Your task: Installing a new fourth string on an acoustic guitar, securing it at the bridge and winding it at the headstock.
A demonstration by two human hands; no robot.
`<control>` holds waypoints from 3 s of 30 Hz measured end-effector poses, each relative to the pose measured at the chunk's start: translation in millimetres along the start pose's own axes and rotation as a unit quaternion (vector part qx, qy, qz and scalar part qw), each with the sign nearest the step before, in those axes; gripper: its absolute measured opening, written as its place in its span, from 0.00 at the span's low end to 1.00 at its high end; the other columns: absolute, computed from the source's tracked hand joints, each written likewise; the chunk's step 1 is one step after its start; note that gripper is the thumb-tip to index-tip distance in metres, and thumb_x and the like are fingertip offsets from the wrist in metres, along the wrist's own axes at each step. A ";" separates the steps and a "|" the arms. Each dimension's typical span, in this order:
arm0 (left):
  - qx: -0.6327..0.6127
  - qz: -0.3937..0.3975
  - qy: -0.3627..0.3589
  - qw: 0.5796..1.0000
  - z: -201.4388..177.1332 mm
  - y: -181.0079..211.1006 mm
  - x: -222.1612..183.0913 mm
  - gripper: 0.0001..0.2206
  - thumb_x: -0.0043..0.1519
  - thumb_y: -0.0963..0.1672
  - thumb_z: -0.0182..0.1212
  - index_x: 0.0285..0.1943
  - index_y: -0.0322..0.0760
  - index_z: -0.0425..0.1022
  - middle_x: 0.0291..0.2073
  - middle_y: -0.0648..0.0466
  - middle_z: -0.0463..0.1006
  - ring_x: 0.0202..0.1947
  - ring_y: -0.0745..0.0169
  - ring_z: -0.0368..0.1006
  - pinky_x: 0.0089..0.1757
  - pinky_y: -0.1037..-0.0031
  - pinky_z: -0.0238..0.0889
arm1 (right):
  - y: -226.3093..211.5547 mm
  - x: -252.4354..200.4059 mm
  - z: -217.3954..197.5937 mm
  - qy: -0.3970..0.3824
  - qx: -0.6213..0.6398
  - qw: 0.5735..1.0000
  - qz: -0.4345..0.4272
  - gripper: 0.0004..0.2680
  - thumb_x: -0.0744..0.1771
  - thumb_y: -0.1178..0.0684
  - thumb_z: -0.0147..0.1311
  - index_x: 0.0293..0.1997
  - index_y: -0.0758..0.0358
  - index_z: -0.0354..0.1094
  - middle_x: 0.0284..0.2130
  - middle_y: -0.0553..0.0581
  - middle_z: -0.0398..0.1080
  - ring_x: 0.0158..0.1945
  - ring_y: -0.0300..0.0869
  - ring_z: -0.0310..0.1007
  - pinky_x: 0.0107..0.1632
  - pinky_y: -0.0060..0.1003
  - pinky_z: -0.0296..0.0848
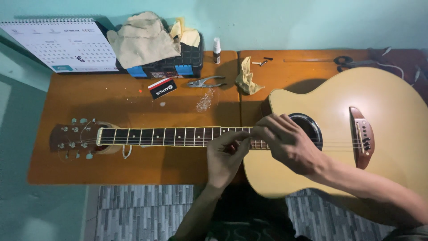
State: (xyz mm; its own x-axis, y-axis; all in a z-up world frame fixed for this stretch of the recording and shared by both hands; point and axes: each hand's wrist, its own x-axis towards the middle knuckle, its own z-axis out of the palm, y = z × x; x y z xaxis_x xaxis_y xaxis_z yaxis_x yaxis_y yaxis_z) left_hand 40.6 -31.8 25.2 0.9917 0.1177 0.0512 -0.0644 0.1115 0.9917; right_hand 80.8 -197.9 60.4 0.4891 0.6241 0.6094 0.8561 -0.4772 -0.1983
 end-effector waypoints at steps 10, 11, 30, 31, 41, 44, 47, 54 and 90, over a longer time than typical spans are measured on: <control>0.039 0.021 0.079 0.996 -3.4 -24.9 1.7 0.06 0.52 0.36 0.72 0.30 0.41 0.86 0.17 0.57 0.74 0.20 0.76 0.60 0.22 0.84 0.56 | -13.8 13.0 19.6 0.039 -0.127 0.986 -0.105 0.04 0.61 0.70 0.51 0.25 0.72 0.66 0.25 0.64 0.60 0.29 0.57 0.67 0.38 0.42 0.73; 0.047 -0.003 0.038 0.998 -8.3 -23.2 4.4 0.05 0.53 0.37 0.72 0.32 0.40 0.87 0.16 0.55 0.74 0.18 0.76 0.59 0.21 0.84 0.56 | -8.7 8.3 21.9 0.033 -0.107 0.987 -0.113 0.04 0.62 0.68 0.50 0.25 0.71 0.66 0.25 0.64 0.61 0.30 0.57 0.68 0.38 0.44 0.73; -0.084 -0.104 -0.076 0.988 -17.0 -21.2 -2.9 0.03 0.55 0.37 0.73 0.35 0.31 0.86 0.21 0.52 0.81 0.28 0.74 0.72 0.34 0.81 0.68 | 28.7 23.2 -12.3 -0.082 -0.046 0.949 -0.301 0.07 0.65 0.61 0.53 0.25 0.61 0.70 0.27 0.57 0.65 0.36 0.54 0.71 0.49 0.56 0.74; -0.083 -0.103 -0.074 0.988 -18.4 -22.9 -3.2 0.03 0.55 0.37 0.73 0.35 0.31 0.86 0.21 0.52 0.81 0.28 0.74 0.72 0.34 0.81 0.68 | 30.8 35.3 -16.2 -0.082 -0.045 0.949 -0.302 0.07 0.65 0.61 0.53 0.25 0.61 0.70 0.27 0.57 0.65 0.36 0.54 0.71 0.49 0.56 0.74; -0.124 -0.065 -0.042 0.989 -23.5 -2.7 -13.2 0.05 0.61 0.39 0.68 0.42 0.29 0.86 0.25 0.45 0.84 0.34 0.66 0.79 0.42 0.75 0.73 | 304.2 4.8 112.7 -0.256 -0.118 0.913 0.295 0.06 0.64 0.46 0.68 0.38 0.50 0.79 0.34 0.57 0.78 0.36 0.59 0.80 0.35 0.51 0.78; -0.107 -0.061 -0.035 0.992 -26.4 -5.2 -15.4 0.05 0.59 0.40 0.71 0.40 0.31 0.87 0.25 0.45 0.84 0.32 0.65 0.80 0.41 0.74 0.73 | 329.8 6.2 150.1 -0.281 -0.166 0.886 0.328 0.07 0.64 0.42 0.67 0.40 0.45 0.81 0.34 0.55 0.79 0.35 0.58 0.81 0.35 0.51 0.79; -0.090 -0.050 -0.022 0.994 -29.7 -4.1 -13.9 0.05 0.57 0.41 0.73 0.38 0.32 0.87 0.23 0.47 0.83 0.30 0.68 0.79 0.37 0.75 0.73 | 343.8 11.3 171.7 -0.283 -0.216 0.875 0.328 0.06 0.63 0.42 0.67 0.40 0.43 0.82 0.33 0.51 0.80 0.34 0.55 0.82 0.34 0.49 0.80; -0.061 -0.020 0.005 0.998 -32.1 -14.4 -9.9 0.05 0.57 0.42 0.73 0.36 0.32 0.86 0.19 0.50 0.82 0.24 0.74 0.75 0.29 0.85 0.65 | 356.3 15.9 169.9 -0.257 -0.150 0.878 0.375 0.07 0.64 0.45 0.68 0.43 0.47 0.81 0.32 0.55 0.80 0.34 0.55 0.81 0.36 0.48 0.81; 0.183 0.216 -0.374 0.883 260.5 -71.5 63.9 0.05 0.60 0.47 0.64 0.38 0.48 0.84 0.30 0.53 0.84 0.34 0.47 0.82 0.41 0.59 0.74 | 61.0 -208.3 -184.6 0.157 0.061 0.886 0.431 0.03 0.68 0.65 0.64 0.44 0.69 0.77 0.35 0.63 0.76 0.37 0.42 0.74 0.41 0.31 0.73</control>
State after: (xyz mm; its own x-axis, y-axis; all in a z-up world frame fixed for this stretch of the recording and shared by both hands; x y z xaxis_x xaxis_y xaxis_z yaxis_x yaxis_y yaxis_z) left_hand 137.4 -289.4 -11.7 0.6888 -0.6281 0.3620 -0.5499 -0.1272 0.8255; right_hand 0.3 -471.2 63.1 0.9159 -0.1523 0.3715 0.2087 -0.6100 -0.7644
